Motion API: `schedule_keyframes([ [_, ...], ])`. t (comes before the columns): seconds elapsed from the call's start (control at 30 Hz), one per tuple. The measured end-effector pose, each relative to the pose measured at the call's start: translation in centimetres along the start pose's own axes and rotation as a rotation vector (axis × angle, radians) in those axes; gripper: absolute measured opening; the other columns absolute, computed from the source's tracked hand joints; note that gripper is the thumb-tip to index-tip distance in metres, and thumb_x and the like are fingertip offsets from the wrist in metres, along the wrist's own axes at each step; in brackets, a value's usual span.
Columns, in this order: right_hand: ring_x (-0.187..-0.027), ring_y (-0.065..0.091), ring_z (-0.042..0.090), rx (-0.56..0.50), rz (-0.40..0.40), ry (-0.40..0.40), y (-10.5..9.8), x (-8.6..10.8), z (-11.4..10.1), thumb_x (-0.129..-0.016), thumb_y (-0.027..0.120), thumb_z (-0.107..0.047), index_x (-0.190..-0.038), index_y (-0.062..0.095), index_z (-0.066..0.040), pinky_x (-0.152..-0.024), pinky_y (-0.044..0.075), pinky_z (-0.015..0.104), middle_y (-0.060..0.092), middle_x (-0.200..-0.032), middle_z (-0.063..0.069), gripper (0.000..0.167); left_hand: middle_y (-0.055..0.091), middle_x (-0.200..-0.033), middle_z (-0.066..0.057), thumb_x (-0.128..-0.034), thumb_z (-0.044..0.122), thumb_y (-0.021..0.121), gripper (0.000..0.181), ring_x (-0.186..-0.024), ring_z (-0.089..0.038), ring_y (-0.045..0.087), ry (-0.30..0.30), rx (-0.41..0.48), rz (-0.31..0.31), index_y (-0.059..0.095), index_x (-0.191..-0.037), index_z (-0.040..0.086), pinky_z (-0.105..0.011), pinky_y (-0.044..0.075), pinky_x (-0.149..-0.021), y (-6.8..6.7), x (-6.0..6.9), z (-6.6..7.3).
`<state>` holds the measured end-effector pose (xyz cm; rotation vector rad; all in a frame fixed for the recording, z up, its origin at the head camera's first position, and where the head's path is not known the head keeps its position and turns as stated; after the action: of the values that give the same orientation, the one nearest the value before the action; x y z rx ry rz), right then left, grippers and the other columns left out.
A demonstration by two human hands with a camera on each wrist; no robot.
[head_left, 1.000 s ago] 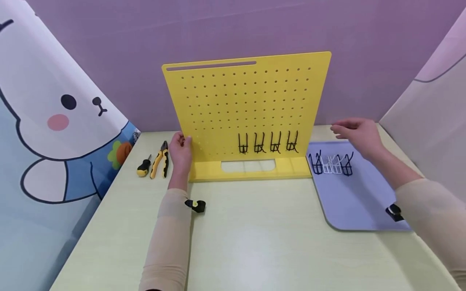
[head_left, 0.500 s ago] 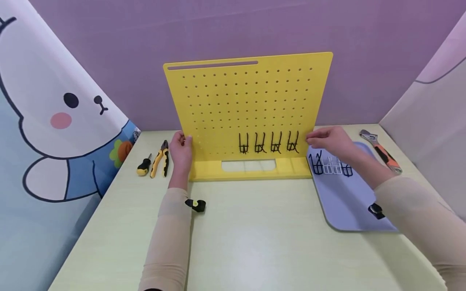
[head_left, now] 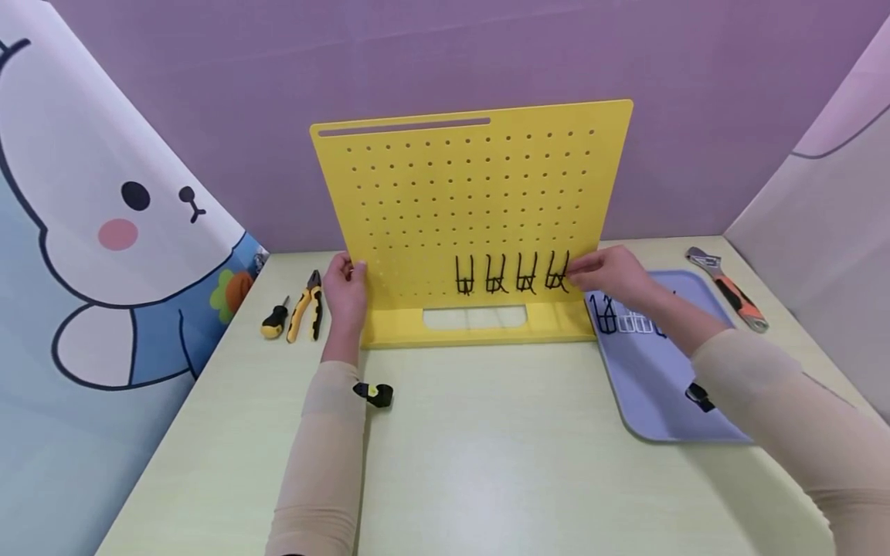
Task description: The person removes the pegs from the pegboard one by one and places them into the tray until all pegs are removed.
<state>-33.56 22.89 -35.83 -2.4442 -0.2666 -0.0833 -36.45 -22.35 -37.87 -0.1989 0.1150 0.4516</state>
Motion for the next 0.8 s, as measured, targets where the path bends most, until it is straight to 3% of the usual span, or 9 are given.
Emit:
schedule_keyframes([
  [0.53,-0.105,0.069,0.034,-0.142,0.038,0.069,0.67,-0.40,0.64,-0.098,0.069,-0.013,-0.128,0.061,0.006,-0.098,0.051,0.048,0.066,-0.121,0.024,0.037,0.062,-0.112,-0.009,-0.1046,0.015,0.057,0.016,-0.099,-0.019,0.055,0.024,0.028,-0.013,0.061,-0.117,0.005,-0.031,0.048,-0.086,0.16,0.11,0.00],
  [0.8,-0.098,0.070,0.034,-0.197,0.098,0.070,0.74,-0.61,0.59,-0.095,0.072,-0.009,-0.124,0.064,0.008,-0.089,0.055,0.048,0.068,-0.115,0.022,0.034,0.062,-0.112,-0.010,-0.1044,0.015,0.057,0.019,-0.099,-0.018,0.055,0.035,0.025,-0.008,0.060,-0.119,0.003,-0.029,0.048,-0.086,0.08,-0.01,0.04],
])
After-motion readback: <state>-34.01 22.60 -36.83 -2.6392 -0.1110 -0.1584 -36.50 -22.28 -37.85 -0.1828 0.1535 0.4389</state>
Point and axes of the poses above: each hand's wrist, its own x-axis away from the middle knuckle, its own y-axis out of the palm, z = x × y, the point moved 9 cm from there along -x, towards the middle knuckle
